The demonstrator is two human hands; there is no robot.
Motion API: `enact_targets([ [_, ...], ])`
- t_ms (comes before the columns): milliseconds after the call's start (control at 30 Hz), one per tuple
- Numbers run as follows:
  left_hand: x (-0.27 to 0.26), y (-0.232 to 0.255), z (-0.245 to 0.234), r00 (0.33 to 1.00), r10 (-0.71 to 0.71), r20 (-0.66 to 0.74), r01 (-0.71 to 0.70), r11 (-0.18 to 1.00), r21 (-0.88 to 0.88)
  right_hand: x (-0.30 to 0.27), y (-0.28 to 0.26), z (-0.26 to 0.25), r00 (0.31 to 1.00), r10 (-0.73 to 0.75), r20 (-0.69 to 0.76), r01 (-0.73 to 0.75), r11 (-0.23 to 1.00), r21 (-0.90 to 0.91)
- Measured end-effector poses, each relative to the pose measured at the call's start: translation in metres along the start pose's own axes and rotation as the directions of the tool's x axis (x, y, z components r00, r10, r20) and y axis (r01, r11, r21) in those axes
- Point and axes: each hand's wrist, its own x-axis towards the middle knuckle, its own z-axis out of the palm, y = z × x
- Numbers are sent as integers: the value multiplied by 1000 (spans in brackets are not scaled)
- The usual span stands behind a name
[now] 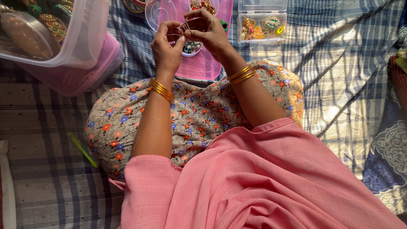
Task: The person sits on a mat and organizes various jewelry items, including hair clips, beads, and necklaces, into small plastic containers and a larger storage box. They handle the items one by one, sorting them into different compartments.
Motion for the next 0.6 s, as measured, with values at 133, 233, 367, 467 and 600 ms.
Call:
enact_targets([
  [133, 0, -2, 1, 998, -50, 27, 52, 995, -87, 0, 1, -3, 1000, -1, -26, 1, 1000, 8],
  [233, 3, 0, 2, 986, -156, 57, 166, 948, -270, 1, -2, -3, 999, 20, -26, -18, 996, 88],
  [367, 5, 8, -3, 939, -315, 138, 341, 802, -490, 2, -7, -4, 995, 75, -60, -61, 977, 206],
  [467, 6, 12, -6, 914, -375, 156, 399, 759, -514, 4, -7, -6, 996, 60, -67, -41, 965, 258],
  [600, 6, 8, -6, 931, -337, 140, 358, 768, -531, 5, -4, -11, 993, 91, -80, -70, 969, 239],
])
